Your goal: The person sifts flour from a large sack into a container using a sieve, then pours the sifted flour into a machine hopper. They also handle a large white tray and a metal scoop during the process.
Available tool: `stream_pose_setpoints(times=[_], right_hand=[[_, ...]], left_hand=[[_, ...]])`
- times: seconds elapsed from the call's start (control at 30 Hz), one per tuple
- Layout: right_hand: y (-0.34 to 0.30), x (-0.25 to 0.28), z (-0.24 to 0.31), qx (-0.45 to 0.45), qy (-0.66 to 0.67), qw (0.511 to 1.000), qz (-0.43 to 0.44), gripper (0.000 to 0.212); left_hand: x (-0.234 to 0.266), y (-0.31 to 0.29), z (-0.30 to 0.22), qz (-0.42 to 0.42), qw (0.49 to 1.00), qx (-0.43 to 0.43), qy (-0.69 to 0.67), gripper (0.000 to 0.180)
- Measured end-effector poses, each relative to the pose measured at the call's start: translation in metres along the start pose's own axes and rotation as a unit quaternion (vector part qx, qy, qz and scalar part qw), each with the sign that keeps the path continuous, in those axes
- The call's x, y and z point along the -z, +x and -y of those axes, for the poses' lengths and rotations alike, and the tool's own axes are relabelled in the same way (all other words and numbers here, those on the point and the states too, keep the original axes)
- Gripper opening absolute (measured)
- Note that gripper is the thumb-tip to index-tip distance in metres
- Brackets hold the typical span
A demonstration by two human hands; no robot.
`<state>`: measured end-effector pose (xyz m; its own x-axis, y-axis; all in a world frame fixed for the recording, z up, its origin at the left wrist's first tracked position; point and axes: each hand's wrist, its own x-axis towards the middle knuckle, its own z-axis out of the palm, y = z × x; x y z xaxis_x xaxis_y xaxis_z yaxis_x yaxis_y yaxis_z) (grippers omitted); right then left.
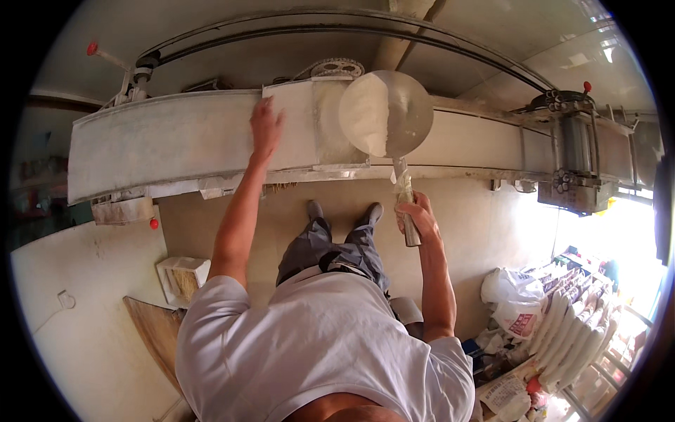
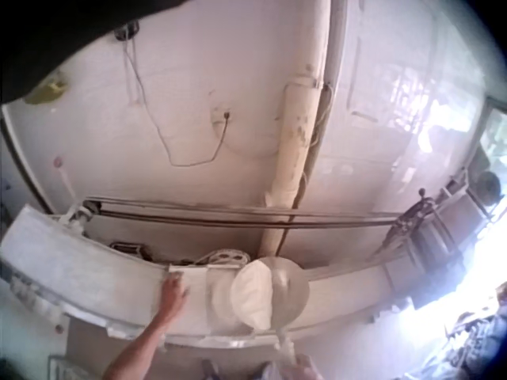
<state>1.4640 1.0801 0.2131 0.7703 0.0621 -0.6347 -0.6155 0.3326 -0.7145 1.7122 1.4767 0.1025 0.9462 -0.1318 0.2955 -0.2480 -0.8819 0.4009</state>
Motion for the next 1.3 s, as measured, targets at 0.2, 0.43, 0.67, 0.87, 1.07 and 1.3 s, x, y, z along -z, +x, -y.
stream_pose_setpoints(times=[0.2, 0.43, 0.67, 0.87, 1.07, 1.3], right_hand=[[-0.004, 0.039, 0.018, 0.037, 0.029, 0.998, -0.049, 0.016], [-0.019, 0.082, 0.030, 0.056, 0.058, 0.994, -0.067, 0.015], [-0.014, 0.135, 0.031, 0.035, 0.068, 0.995, -0.059, 0.016], [0.002, 0.176, 0.034, 0.020, 0.063, 0.998, -0.017, 0.014], [0.010, 0.198, 0.040, 0.012, 0.024, 1.000, -0.013, 0.013], [0.009, 0.214, 0.039, 0.021, 0.062, 0.998, 0.011, 0.013]], left_hand=[[-0.068, 0.085, -0.081, 0.190, 0.970, -0.102, 0.116, 0.077], [-0.088, 0.099, -0.133, 0.285, 0.904, -0.284, 0.144, 0.081], [-0.033, 0.041, -0.058, 0.060, 0.996, -0.025, 0.054, 0.074], [-0.002, 0.007, -0.006, 0.167, 0.890, 0.424, 0.015, 0.062], [-0.066, -0.010, -0.068, 0.150, 0.969, 0.104, -0.169, 0.064], [-0.035, -0.056, -0.114, 0.026, 0.974, 0.183, -0.132, 0.047]])
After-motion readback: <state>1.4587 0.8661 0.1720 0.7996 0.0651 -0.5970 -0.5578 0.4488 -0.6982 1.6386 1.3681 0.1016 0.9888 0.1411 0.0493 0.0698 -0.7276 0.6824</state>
